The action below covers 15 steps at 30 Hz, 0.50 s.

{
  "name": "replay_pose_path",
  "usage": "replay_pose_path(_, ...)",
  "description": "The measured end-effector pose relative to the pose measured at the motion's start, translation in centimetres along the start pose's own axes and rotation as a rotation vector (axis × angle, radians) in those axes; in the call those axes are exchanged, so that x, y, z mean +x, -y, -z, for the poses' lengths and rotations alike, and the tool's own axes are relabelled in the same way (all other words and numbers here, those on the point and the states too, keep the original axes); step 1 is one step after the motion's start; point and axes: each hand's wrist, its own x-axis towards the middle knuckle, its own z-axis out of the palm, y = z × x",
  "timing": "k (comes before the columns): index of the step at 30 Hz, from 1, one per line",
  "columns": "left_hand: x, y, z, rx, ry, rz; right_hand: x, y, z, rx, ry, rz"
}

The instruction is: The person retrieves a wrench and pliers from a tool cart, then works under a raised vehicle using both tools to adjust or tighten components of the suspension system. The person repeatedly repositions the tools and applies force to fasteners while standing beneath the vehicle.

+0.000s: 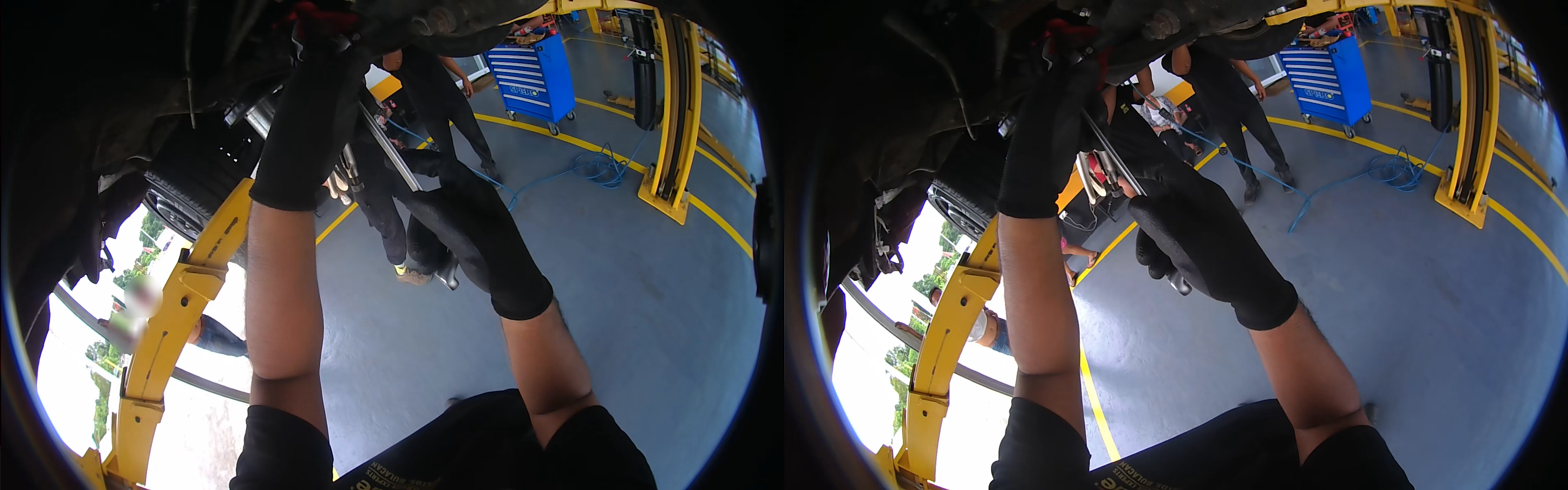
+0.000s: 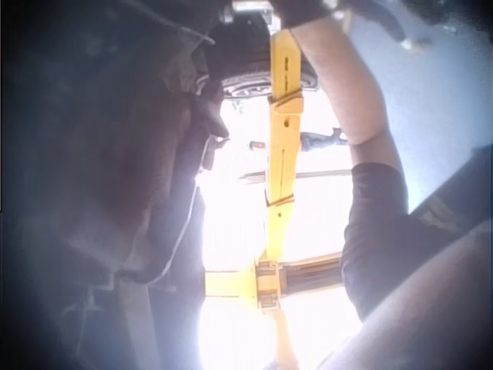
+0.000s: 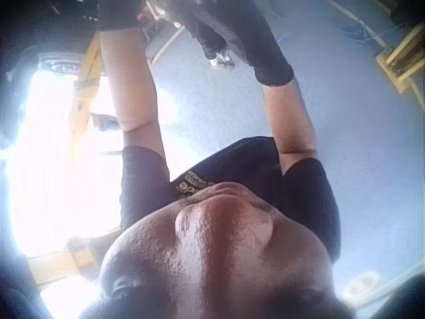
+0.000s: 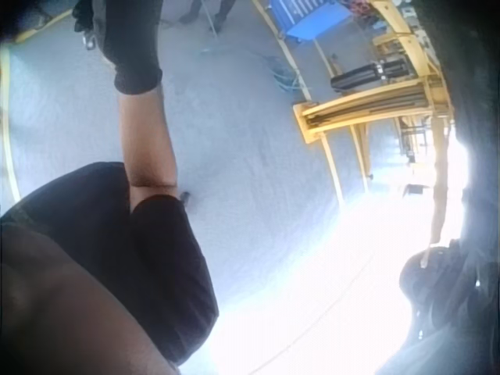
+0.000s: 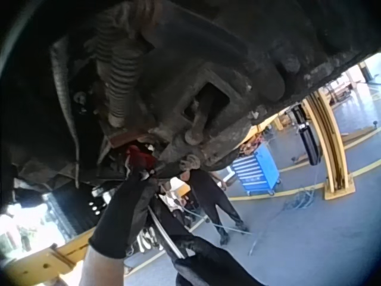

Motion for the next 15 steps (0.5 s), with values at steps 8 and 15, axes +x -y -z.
replay_pose_path(8,-1.3,4.3,1.8,0.640,-0.381,-0.258,0.8,10.1,2.2,0.242,-0.078,-0.394)
replay_pose_path(15,-1.0,3.7,-0.8,-0.159,-0.378,0.051,2.5,11.6,6.8,-0.115,0.037,-0.343)
